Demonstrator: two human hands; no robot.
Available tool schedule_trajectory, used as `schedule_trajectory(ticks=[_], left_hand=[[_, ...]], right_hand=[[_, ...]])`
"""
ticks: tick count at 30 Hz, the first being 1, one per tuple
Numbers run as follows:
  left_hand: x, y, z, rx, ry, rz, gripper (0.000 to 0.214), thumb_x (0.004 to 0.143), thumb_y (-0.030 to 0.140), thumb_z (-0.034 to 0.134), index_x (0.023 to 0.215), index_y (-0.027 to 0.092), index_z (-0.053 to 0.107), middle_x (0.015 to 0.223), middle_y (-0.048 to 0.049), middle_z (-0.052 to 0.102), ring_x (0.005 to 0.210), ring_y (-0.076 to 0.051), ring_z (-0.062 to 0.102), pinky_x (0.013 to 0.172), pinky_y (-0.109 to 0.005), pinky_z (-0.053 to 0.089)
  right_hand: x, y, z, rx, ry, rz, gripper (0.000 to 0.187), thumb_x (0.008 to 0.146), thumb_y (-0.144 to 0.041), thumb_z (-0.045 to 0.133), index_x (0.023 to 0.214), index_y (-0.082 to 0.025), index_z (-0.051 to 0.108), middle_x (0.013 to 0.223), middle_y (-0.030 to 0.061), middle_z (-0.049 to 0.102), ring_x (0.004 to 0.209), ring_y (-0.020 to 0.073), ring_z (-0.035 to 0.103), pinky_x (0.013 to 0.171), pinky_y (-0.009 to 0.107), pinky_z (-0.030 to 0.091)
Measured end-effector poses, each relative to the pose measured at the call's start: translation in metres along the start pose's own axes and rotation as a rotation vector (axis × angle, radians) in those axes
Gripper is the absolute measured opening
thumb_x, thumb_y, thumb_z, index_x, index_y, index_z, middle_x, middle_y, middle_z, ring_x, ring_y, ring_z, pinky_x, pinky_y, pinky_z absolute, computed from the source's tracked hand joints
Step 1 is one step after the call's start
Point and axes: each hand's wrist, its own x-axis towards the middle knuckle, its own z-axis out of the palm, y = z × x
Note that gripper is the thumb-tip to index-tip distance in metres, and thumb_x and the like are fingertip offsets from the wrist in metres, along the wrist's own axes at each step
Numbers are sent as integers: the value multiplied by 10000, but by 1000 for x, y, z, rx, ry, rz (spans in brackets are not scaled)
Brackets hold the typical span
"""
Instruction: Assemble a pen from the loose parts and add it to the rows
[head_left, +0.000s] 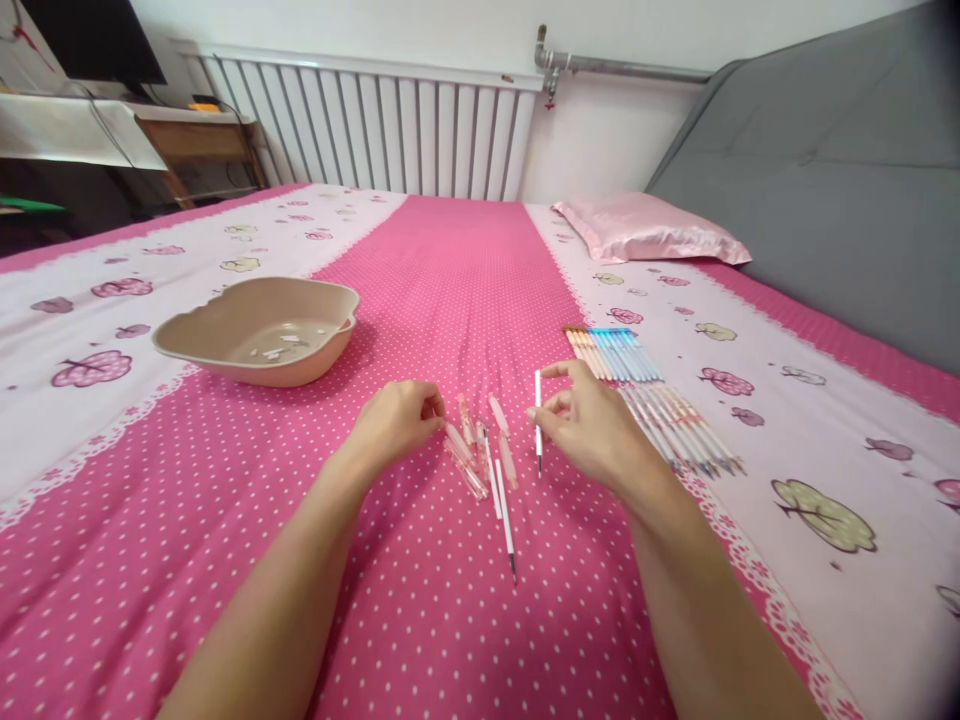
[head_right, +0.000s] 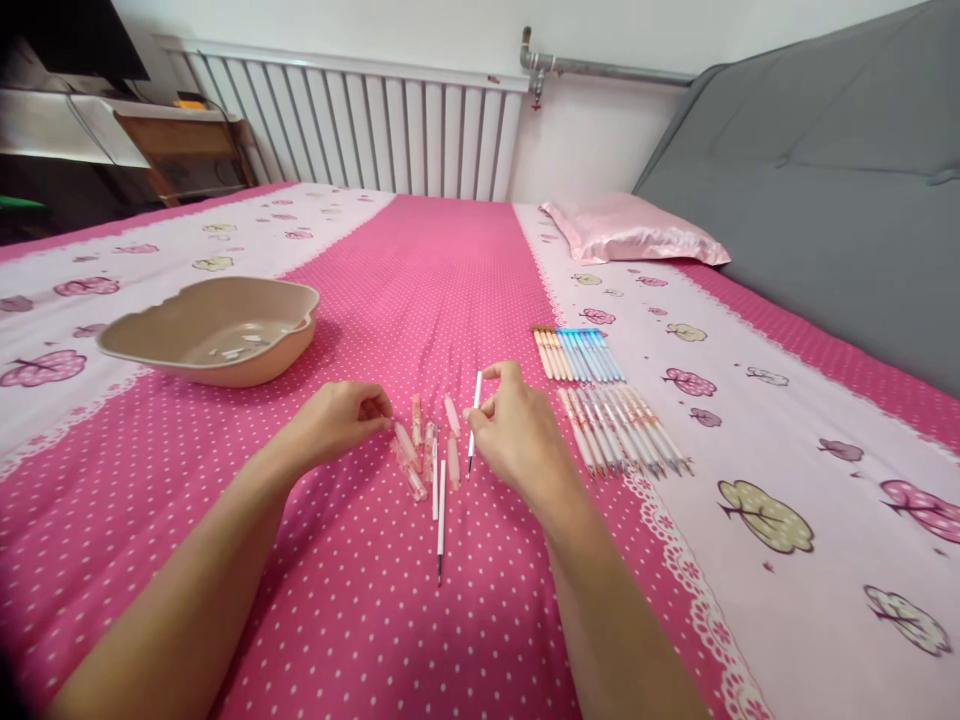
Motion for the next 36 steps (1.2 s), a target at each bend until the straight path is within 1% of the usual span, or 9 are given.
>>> schedule_trajectory(ticks=[4, 9, 17, 19, 24, 27, 29, 33, 36], left_hand=[[2, 3, 6, -10, 40, 61, 182, 690, 130, 484, 774, 163, 642, 731, -26, 654, 644, -137, 564, 567, -225, 367], [2, 4, 9, -1, 81, 77, 198, 700, 113, 481, 794, 163, 648, 774, -39, 670, 692, -149, 587, 602, -231, 392], [3, 6, 9, 26, 124, 57, 220, 723, 104, 483, 845, 168, 655, 859, -46, 681, 753, -170, 601, 625, -249, 402], [3, 8, 10, 26, 136, 81, 215, 734, 102, 482, 840, 169, 656, 864, -45, 680, 755, -171, 599, 633, -255, 404], [0, 24, 20, -56, 149, 306, 186, 779, 117, 490, 852, 166, 653, 866, -44, 665, 768, -154, 591, 663, -250, 424], [-3, 35, 29, -76, 96, 479, 180, 801, 124, 496, 872, 160, 657, 871, -60, 654, 786, -153, 581, 706, -263, 439], [-4, 38, 34, -76, 46, 582, 211, 798, 86, 484, 884, 154, 664, 861, -67, 649, 791, -154, 576, 722, -271, 439], [-2, 36, 39, -69, 3, 654, 303, 750, -12, 469, 870, 165, 684, 818, -55, 652, 779, -151, 569, 743, -279, 427], [0, 33, 42, -58, -38, 701, 286, 745, -7, 505, 856, 179, 693, 830, -49, 656, 800, -156, 569, 771, -288, 417]], right_hand=[[1, 3, 0, -24, 46, -13, 452, 786, -212, 528, 1225, -156, 436, 716, 20, 658, 695, 183, 612, 632, 287, 407], [0, 1, -1, -59, 23, -29, 508, 805, -185, 499, 1302, -160, 396, 712, 26, 654, 713, 192, 613, 658, 300, 413], [1, 1, -1, -67, 28, -30, 519, 812, -202, 491, 1318, -154, 385, 735, 40, 653, 737, 204, 614, 671, 317, 422], [1, 2, -1, -64, 34, -32, 514, 813, -202, 487, 1314, -150, 389, 731, 39, 653, 742, 206, 614, 678, 319, 423], [0, 1, -3, -79, 57, -38, 505, 814, -198, 487, 1309, -156, 395, 723, 37, 656, 763, 213, 612, 682, 313, 418], [-1, 0, -5, -76, 65, -32, 509, 812, -190, 493, 1309, -154, 393, 738, 42, 663, 765, 212, 612, 693, 311, 417], [-1, -1, -5, -69, 69, -35, 507, 814, -189, 492, 1309, -150, 391, 749, 45, 667, 776, 213, 613, 712, 316, 418], [0, -1, -6, -67, 77, -35, 500, 813, -190, 498, 1301, -147, 398, 766, 53, 670, 800, 216, 616, 739, 322, 415], [-1, -1, -6, -63, 83, -29, 499, 813, -191, 496, 1302, -152, 400, 767, 51, 671, 802, 215, 615, 732, 318, 413]])
